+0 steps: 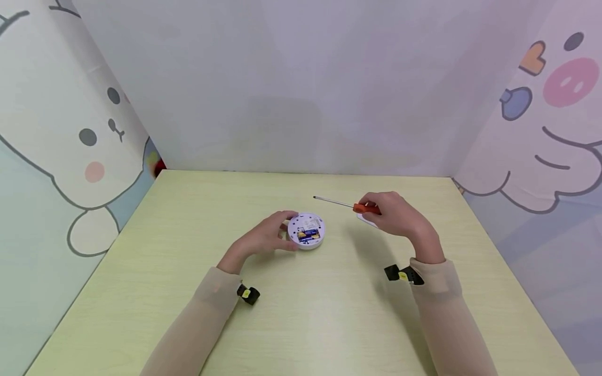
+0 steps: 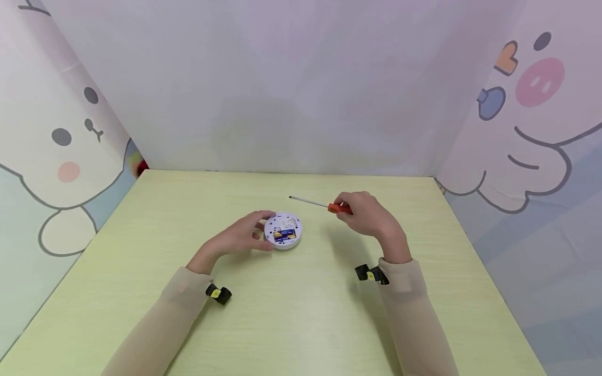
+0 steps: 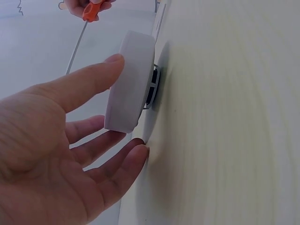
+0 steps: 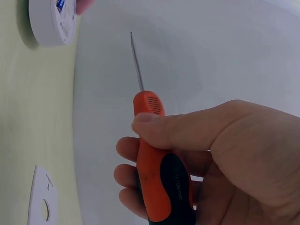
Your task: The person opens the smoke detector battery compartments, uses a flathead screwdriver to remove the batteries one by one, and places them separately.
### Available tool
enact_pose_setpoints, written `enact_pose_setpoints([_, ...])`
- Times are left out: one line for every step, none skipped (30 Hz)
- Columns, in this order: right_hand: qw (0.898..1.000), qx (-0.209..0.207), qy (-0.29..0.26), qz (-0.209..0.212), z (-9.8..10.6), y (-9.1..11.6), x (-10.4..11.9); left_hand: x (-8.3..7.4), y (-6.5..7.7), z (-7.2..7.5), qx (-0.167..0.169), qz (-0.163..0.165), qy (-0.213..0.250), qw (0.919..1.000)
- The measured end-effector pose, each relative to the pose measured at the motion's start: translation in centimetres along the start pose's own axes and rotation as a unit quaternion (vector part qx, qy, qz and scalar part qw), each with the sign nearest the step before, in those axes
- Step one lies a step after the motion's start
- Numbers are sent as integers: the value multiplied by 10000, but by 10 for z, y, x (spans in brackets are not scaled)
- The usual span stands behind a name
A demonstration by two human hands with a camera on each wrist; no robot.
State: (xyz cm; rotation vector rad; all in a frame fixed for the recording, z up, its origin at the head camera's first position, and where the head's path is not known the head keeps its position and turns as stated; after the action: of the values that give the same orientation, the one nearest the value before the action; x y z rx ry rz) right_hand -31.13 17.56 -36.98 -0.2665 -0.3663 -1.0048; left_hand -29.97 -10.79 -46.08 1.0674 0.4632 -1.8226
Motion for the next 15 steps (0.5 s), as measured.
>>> enact_pose_setpoints([10000,10,2,8,0,0,0,0,0,0,1,-12,-15,10000])
enact_pose_setpoints([10000,19,5,9,1,0,0,0,0,1,4,-29,-25,10000])
enact_pose_setpoints([10000,33,17,-11,1,0,0,0,0,1,11,-44,-31,10000])
enact_pose_setpoints([10000,42,29,-21,1,0,0,0,0,1,10,-58,-45,10000])
enact_pose_setpoints([10000,53,33,-36,2,1,0,0,0,2,10,-68,-52,10000])
enact_pose_setpoints([10000,60,37,-41,3,1,0,1,1,2,11,-75,-62,10000])
enact_pose_setpoints([10000,65,27,-55,3,3,1,0,1,2,14,-76,-56,10000])
enact_pose_setpoints([9999,70,35,-72,4,4,1,0,0,2,16,-83,-36,10000])
enact_pose_setpoints([9999,68,40,-75,4,5,1,0,0,2,17,-78,-16,10000])
enact_pose_setpoints([9999,69,35,-71,5,7,2,0,0,1,16,-80,-5,10000])
enact_pose_setpoints([9999,75,34,-60,6,8,2,1,0,1,18,-65,17,10000])
enact_pose_setpoints([9999,84,57,-44,6,10,2,1,0,1,14,-43,38,10000])
enact_pose_setpoints([9999,99,81,-23,6,12,2,1,0,1,9,-20,75,10000])
enact_pose_setpoints([9999,111,122,23,7,13,3,1,0,1,0,3,104,9999])
enact_pose_setpoints([9998,131,156,63,7,14,3,1,0,1,-11,31,132,9999])
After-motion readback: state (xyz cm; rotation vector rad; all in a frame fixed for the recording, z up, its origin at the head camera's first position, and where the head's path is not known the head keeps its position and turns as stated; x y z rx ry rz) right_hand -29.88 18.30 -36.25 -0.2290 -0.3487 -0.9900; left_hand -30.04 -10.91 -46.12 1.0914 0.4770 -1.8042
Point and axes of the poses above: each hand's wrist, its own y-axis away from the middle knuckle, its own z-axis out of the back of the hand, x = y × z, the point moved 7 cm from there along -y, towards the middle knuckle, and after that the axes turned 4 degrees about y, right-handed, at the moved point
